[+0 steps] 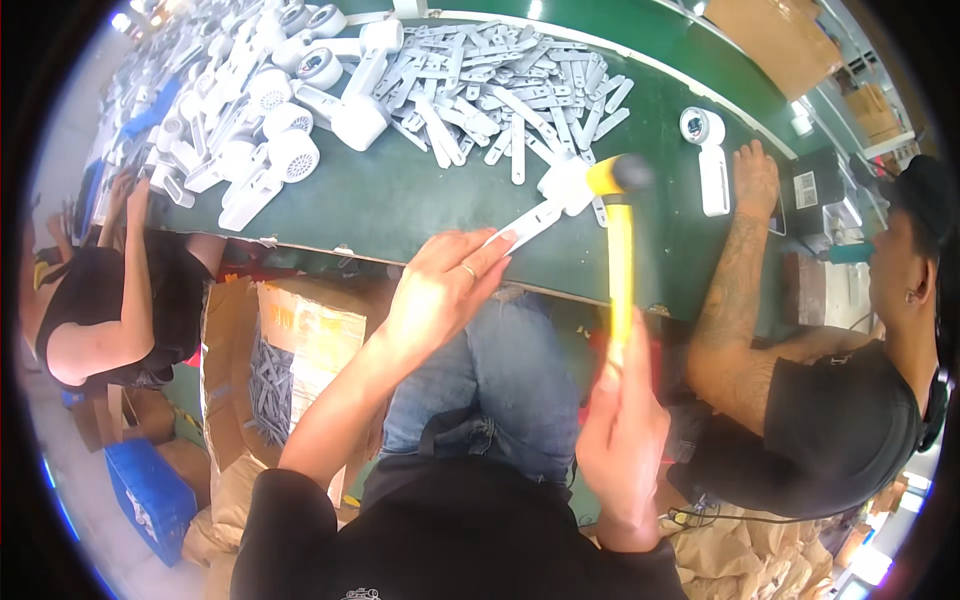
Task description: Assembling white plastic housings by hammering small metal components into them at an industrial workbench.
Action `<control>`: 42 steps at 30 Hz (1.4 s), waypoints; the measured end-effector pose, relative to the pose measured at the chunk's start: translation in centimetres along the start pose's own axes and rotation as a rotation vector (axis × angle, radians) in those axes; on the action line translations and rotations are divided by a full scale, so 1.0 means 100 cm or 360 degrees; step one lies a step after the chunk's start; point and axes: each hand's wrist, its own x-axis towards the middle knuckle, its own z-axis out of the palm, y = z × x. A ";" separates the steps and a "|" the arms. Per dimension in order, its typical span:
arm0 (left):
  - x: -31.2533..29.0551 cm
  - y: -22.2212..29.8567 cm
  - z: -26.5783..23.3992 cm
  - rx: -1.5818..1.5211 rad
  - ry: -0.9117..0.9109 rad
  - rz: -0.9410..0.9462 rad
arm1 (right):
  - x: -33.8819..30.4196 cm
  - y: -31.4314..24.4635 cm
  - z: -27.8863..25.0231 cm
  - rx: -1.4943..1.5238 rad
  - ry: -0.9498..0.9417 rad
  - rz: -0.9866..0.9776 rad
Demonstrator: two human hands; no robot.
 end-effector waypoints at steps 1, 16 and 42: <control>0.001 0.000 0.000 -0.0006 -0.0003 0.0005 | -0.008 -0.002 0.001 0.0087 0.0083 0.0012; 0.002 0.000 0.002 0.0011 -0.0015 -0.0009 | 0.006 0.014 0.008 -0.0058 0.0089 -0.0113; 0.018 0.013 -0.014 -0.0426 -0.0063 -0.0990 | -0.006 0.035 0.010 0.0600 -0.0069 0.0370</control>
